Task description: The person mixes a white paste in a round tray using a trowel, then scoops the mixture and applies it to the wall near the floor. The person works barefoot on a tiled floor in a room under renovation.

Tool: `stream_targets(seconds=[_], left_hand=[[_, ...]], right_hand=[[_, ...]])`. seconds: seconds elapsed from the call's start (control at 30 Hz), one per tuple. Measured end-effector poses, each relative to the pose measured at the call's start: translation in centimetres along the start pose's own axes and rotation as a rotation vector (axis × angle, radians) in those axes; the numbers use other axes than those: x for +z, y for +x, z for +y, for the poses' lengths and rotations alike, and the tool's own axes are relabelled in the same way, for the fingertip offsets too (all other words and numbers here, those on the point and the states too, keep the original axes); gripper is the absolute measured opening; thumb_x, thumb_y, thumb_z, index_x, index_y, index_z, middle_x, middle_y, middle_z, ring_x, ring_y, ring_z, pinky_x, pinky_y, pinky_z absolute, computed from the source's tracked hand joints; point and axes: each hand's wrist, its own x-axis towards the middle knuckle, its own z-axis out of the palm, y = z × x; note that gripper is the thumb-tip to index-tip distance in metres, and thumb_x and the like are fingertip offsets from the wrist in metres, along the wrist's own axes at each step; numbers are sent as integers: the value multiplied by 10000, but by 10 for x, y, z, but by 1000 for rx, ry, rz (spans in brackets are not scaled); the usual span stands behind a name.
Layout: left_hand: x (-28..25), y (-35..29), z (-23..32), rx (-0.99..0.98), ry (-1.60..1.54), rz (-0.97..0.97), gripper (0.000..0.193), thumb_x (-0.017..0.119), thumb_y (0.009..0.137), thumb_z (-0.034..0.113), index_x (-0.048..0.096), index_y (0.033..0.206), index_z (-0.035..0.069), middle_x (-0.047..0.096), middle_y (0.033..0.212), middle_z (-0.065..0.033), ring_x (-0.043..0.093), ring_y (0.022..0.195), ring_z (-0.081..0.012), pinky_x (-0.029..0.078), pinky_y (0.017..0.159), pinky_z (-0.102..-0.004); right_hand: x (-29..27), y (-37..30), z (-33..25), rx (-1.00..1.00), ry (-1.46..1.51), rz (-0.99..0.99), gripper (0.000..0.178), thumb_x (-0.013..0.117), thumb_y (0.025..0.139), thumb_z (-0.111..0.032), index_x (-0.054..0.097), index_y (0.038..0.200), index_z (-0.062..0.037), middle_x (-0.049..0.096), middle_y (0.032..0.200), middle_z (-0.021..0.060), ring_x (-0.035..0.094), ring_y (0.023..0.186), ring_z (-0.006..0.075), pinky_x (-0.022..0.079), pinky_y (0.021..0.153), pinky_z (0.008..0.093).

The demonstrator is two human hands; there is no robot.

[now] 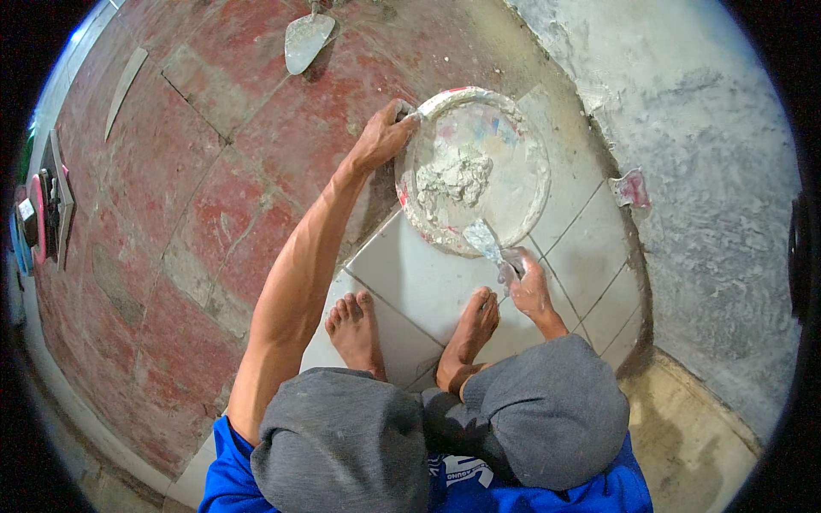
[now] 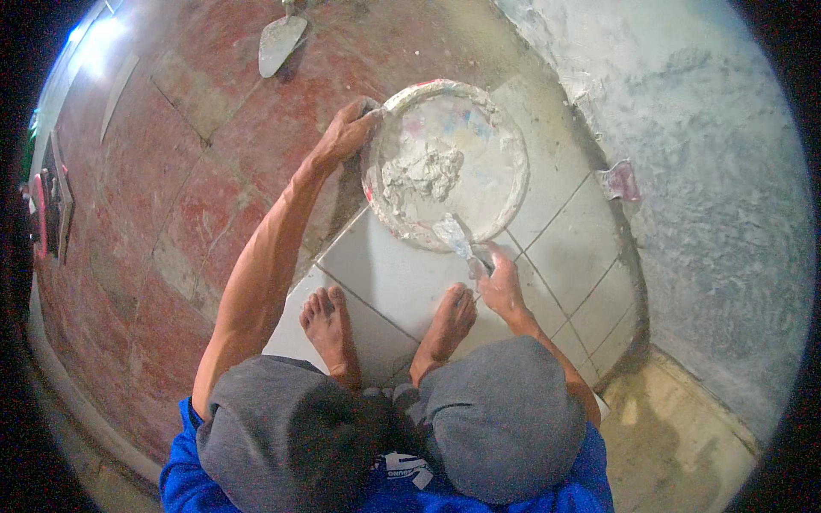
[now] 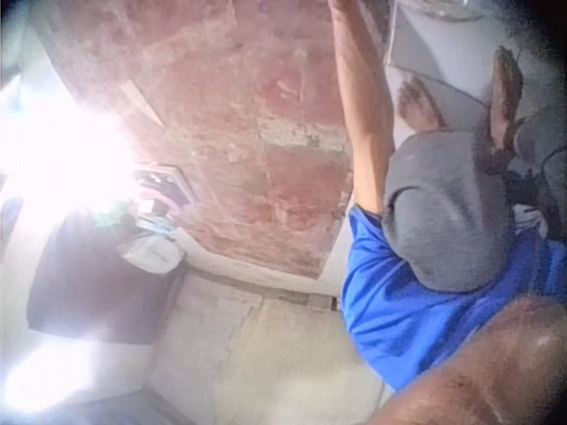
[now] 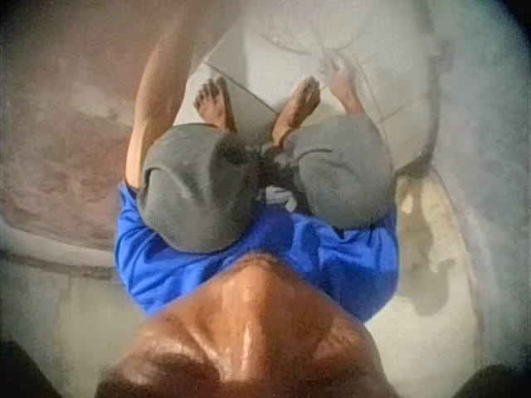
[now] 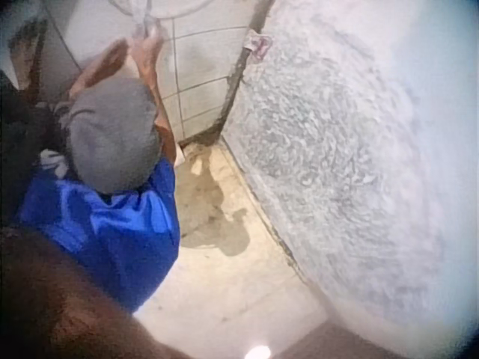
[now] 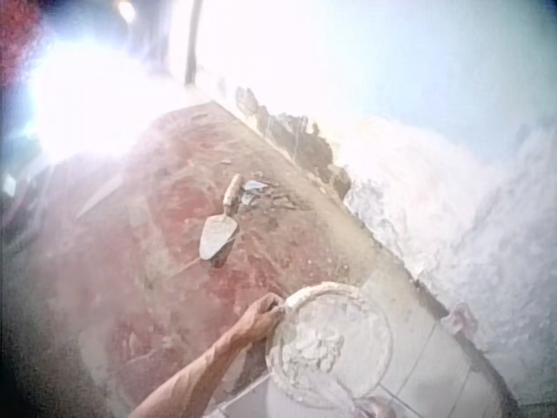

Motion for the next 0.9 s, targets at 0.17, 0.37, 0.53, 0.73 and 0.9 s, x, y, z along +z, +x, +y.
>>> stream_targets(seconds=[0.17,0.37,0.53,0.73,0.9], left_hand=[[10,-1,-4,108,107,49,365,710,878,285,617,1060,-17,683,910,-181,653,848,-285,507,774,-422],[9,-4,5,48,247,42,346,688,909,241,590,1134,-1,678,1001,-152,640,942,-243,502,832,-407],[8,-4,1,74,237,59,339,685,891,246,549,1066,-11,664,965,-249,648,934,-408,491,798,-488],[12,3,-1,174,319,77,337,680,892,242,519,1040,-14,649,936,-290,639,928,-484,484,786,-526],[2,5,-1,147,236,44,315,680,896,226,524,1039,-7,651,928,-263,647,912,-437,486,790,-503]], right_hand=[[9,7,19,-46,5,78,252,672,925,-151,601,1103,13,710,818,162,705,766,231,538,690,378],[51,40,-44,-22,87,36,236,668,928,-178,596,1034,20,709,842,193,720,811,316,538,730,434],[29,22,-47,9,46,-19,305,651,957,-220,602,1051,67,686,780,188,699,728,248,535,683,400],[83,41,-37,-151,74,122,253,651,971,-210,545,997,18,631,715,64,591,593,132,474,470,294],[107,40,-53,45,297,29,199,615,992,-186,525,978,-9,611,702,55,556,559,111,437,425,273]])
